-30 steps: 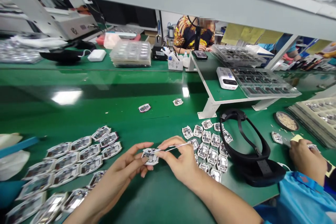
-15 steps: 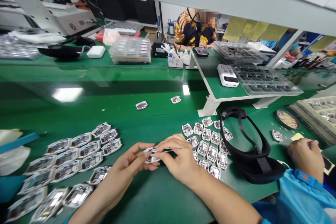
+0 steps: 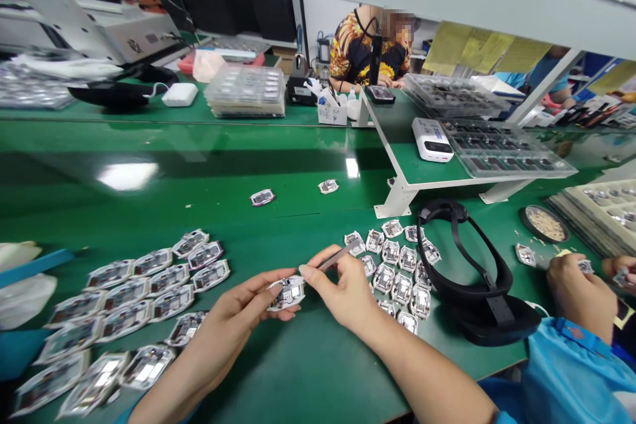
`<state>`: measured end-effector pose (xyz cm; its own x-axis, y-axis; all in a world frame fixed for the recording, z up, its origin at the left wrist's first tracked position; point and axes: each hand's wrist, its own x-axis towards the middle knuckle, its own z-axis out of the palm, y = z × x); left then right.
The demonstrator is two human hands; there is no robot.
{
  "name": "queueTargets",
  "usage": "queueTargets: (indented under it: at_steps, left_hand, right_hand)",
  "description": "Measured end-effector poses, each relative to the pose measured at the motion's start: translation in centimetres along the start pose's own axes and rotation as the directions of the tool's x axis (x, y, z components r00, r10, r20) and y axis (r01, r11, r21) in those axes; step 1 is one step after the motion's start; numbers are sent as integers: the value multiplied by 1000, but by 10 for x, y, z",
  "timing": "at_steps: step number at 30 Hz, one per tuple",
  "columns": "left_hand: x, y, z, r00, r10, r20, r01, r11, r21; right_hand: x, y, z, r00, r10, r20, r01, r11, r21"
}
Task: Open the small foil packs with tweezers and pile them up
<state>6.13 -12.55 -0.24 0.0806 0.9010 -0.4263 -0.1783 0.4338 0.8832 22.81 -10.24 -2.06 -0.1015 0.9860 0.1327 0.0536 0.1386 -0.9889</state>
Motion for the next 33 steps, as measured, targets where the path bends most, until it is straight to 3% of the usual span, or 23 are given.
queueTargets:
  at_steps: [5, 13, 33]
  left_hand:
    - [-1, 1, 0, 999, -32, -12, 31, 999, -40]
    - [0, 4, 1, 996, -92, 12, 93, 986, -137]
    - [4, -12, 0, 999, -24, 34, 25, 999, -42]
  right_hand:
    - [2, 3, 0, 994, 105, 35, -108, 989, 97]
    - [-5, -2, 4, 994, -80, -81, 83, 996, 40]
    - [-9, -1, 9, 990, -124, -60, 129, 988, 89]
